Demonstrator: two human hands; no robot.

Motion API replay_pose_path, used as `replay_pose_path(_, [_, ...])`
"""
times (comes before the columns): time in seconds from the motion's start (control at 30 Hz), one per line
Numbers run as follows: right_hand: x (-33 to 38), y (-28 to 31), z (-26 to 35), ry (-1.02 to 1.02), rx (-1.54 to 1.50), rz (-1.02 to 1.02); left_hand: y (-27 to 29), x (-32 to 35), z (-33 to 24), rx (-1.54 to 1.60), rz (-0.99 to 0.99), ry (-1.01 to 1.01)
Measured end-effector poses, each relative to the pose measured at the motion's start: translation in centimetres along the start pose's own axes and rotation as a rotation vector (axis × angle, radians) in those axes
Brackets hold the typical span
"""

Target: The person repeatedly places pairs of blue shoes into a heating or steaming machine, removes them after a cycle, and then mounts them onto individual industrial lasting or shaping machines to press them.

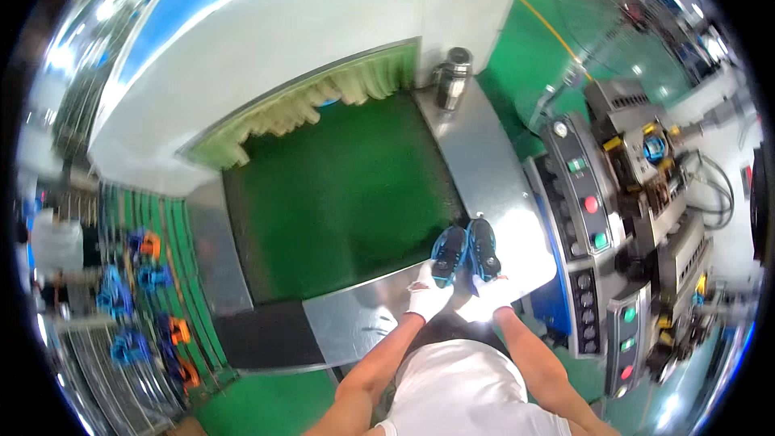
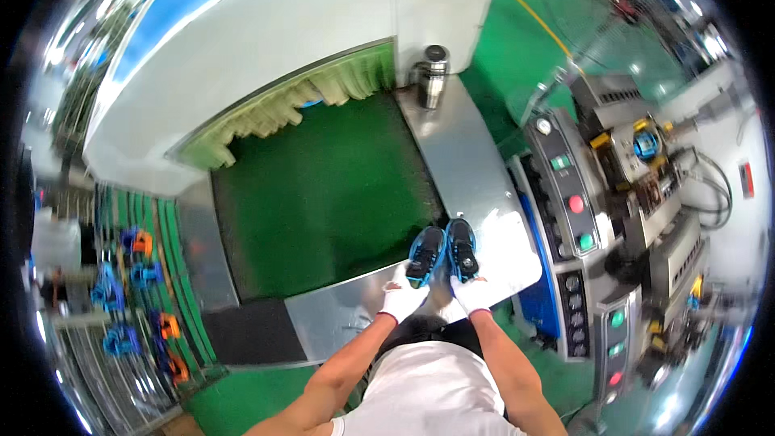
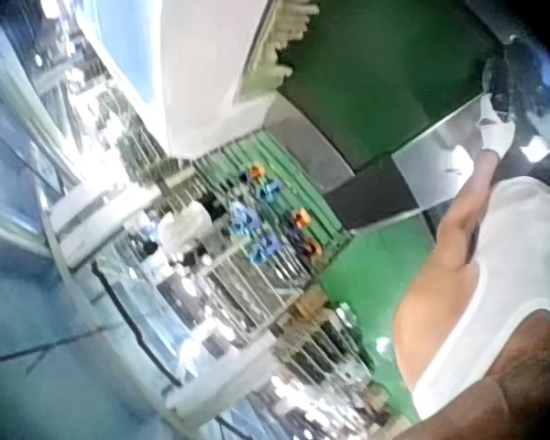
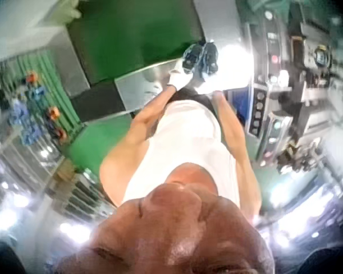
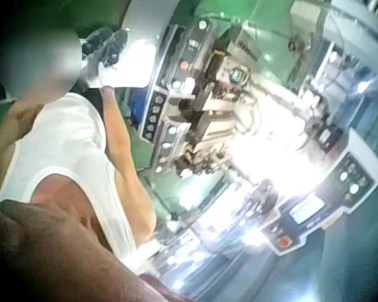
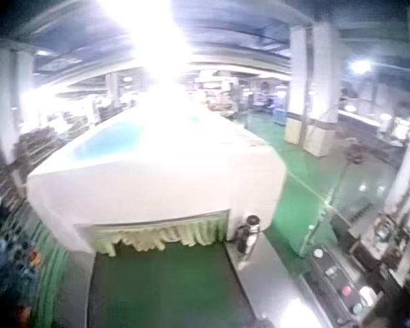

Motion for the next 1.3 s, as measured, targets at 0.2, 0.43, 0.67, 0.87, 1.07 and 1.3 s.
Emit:
replay_pose_path(0.2, [1.6,1.8,0.9,-0.152,-0.925,0.076,4.6,-4.8,-2.8,-0.038,0.090,0.103])
replay_pose_path(0.43, [13.7,6.6,-6.1,-0.500,-1.595,-0.136,-2.2,4.1,-12.4,-0.170,0.457,-0.166])
replay_pose_path(0.67, [28.3,7.9,-17.8,-0.655,-1.822,-0.824,-12.9,17.7,-15.4,-0.313,0.914,-0.655])
replay_pose_path(0.87, [44.5,8.4,-25.8,-0.829,-1.951,-1.699,-19.7,37.7,-18.4,-0.292,1.623,-0.796])
replay_pose_path(1.07, [60.6,7.7,-31.2,-1.100,-1.425,-2.311,-25.2,58.5,-19.9,-0.273,2.059,-0.987])
replay_pose_path(1.3, [72.9,5.8,-40.9,-2.014,-0.453,-1.719,-32.6,80.4,-12.6,0.043,1.990,-1.667])
Point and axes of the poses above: each hand's wrist, its own x-axis away from the middle knuckle, its own y-axis out of the back of the hand, z = x × y, the point moved 2 cm from there along -x, towards the middle knuckle, and after that the axes turned 6 degrees about -z, right-handed, at the moved point
